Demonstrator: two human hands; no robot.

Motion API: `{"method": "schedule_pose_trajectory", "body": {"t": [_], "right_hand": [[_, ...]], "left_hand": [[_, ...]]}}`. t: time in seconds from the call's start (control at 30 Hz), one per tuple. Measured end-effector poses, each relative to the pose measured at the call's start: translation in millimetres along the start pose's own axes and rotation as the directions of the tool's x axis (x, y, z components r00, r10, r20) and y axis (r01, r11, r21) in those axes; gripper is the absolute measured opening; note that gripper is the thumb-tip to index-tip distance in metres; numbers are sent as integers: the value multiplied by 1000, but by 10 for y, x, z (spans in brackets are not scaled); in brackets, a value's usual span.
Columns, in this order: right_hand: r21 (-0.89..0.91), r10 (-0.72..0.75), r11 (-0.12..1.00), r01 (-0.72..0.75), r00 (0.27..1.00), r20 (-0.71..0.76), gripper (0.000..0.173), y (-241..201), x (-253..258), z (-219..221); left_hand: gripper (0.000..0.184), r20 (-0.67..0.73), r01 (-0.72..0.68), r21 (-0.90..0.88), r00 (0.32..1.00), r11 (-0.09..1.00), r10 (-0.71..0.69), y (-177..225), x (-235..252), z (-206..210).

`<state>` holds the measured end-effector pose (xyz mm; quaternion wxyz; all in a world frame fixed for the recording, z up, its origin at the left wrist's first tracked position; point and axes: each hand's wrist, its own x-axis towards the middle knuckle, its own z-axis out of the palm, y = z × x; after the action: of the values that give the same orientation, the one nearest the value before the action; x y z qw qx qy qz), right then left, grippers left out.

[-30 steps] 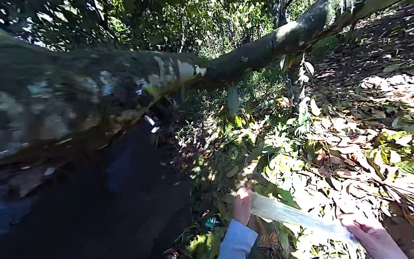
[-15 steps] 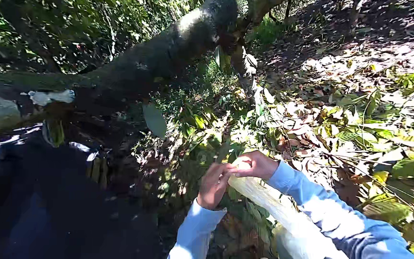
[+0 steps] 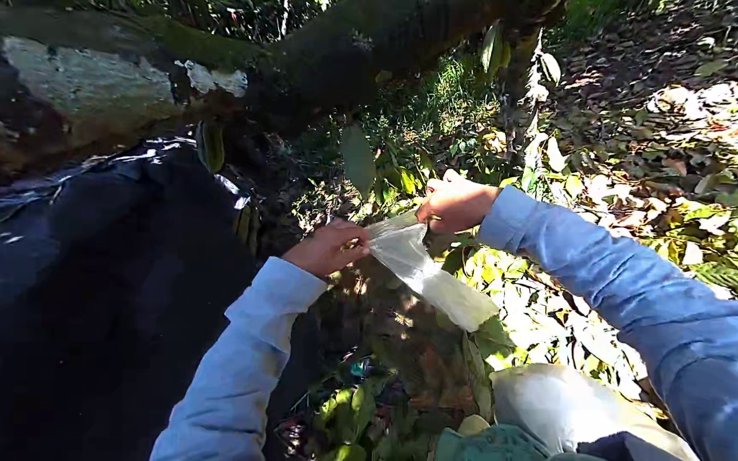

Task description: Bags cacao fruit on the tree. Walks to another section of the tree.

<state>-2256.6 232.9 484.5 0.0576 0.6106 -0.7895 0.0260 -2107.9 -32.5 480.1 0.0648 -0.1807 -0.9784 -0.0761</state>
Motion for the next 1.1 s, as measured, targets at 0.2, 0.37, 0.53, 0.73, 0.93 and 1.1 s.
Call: {"method": "schedule_pose_trajectory", "body": {"t": [0.2, 0.37, 0.53, 0.73, 0.93, 1.1], "right_hand": [[78, 88, 994, -79, 988, -128, 27, 53, 465, -311], [9, 174, 985, -175, 967, -187, 23, 147, 715, -691], [99, 117, 992, -72, 785, -609, 28, 277, 510, -711], [187, 98, 980, 68, 653, -751, 34, -123, 143, -713], [560, 226, 732, 388, 637, -737, 19, -68, 179, -512], [661, 470, 48, 749, 567, -677, 27, -51, 462, -331]], "left_hand": [[30, -93, 6, 50, 996, 999, -1, -382, 134, -535], [35, -286, 43, 73, 958, 996, -20, -264, 279, -750], [36, -409, 129, 119, 910, 984, -69, -180, 598, -694], [26, -651, 29, 190, 752, 981, 104, -44, 782, -627], [26, -644, -25, 83, 762, 996, 73, 39, 841, -628], [29, -682, 66, 96, 731, 993, 17, 171, 887, -514]]}}
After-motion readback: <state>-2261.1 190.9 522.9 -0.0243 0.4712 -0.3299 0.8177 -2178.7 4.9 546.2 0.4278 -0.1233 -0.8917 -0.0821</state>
